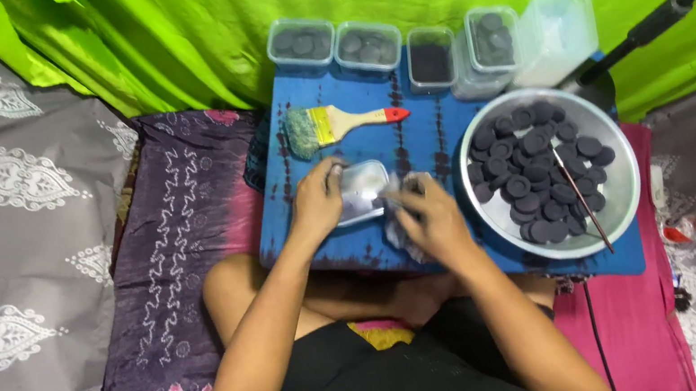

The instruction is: Cleaning small black circular discs by wiping them individually with a cloth

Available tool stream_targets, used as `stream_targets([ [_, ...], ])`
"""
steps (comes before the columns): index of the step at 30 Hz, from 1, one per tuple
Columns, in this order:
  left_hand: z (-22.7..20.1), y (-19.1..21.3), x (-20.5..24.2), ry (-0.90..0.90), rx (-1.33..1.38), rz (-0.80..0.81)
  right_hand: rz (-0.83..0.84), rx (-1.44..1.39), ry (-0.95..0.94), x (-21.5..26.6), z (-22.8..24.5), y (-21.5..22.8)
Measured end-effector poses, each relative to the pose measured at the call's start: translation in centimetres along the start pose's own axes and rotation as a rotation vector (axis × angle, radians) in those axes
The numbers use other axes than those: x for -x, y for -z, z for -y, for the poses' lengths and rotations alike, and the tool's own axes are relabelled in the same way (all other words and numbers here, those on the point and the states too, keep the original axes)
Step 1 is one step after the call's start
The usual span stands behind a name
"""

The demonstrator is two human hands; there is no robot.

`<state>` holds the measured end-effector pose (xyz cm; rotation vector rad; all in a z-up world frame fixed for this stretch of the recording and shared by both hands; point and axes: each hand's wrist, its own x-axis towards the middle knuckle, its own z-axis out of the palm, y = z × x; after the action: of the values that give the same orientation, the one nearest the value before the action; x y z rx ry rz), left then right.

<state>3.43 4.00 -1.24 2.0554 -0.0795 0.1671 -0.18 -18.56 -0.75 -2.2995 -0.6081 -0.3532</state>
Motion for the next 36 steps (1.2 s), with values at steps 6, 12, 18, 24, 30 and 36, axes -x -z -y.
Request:
stream_targets([
  [6, -3.7, 0.9, 5.1, -0.165, -0.103, 0.059, -0.038, 0.221, 0.067, -4.8, -1.8, -1.5],
  [12, -7.9, 6.6, 3.9, -0.119, -0.131, 0.498, 0.097, 0.282, 0.191, -1.0, 3.8, -0.1],
  [18, -3.6, 3.6, 3.0, -0.237, -0.298, 0.407, 0.019, 0.288, 0.186, -3.2, 0.8, -0.7],
  [24, -2.2, 2.9, 2.2, -0.299, -0.363, 0.267, 0.089, 0.193, 0.221, -3.3, 1.3, 0.3],
  [30, -0.4, 1.9, 2.1, -0.403, -0.307, 0.203, 0.107, 0.158, 0.189, -2.5, 2.5, 1.5],
  [36, -0.9, 2.0, 2.7, -0.353, -0.315, 0.214, 0.063, 0.228, 0.186, -4.6, 0.7, -0.4],
])
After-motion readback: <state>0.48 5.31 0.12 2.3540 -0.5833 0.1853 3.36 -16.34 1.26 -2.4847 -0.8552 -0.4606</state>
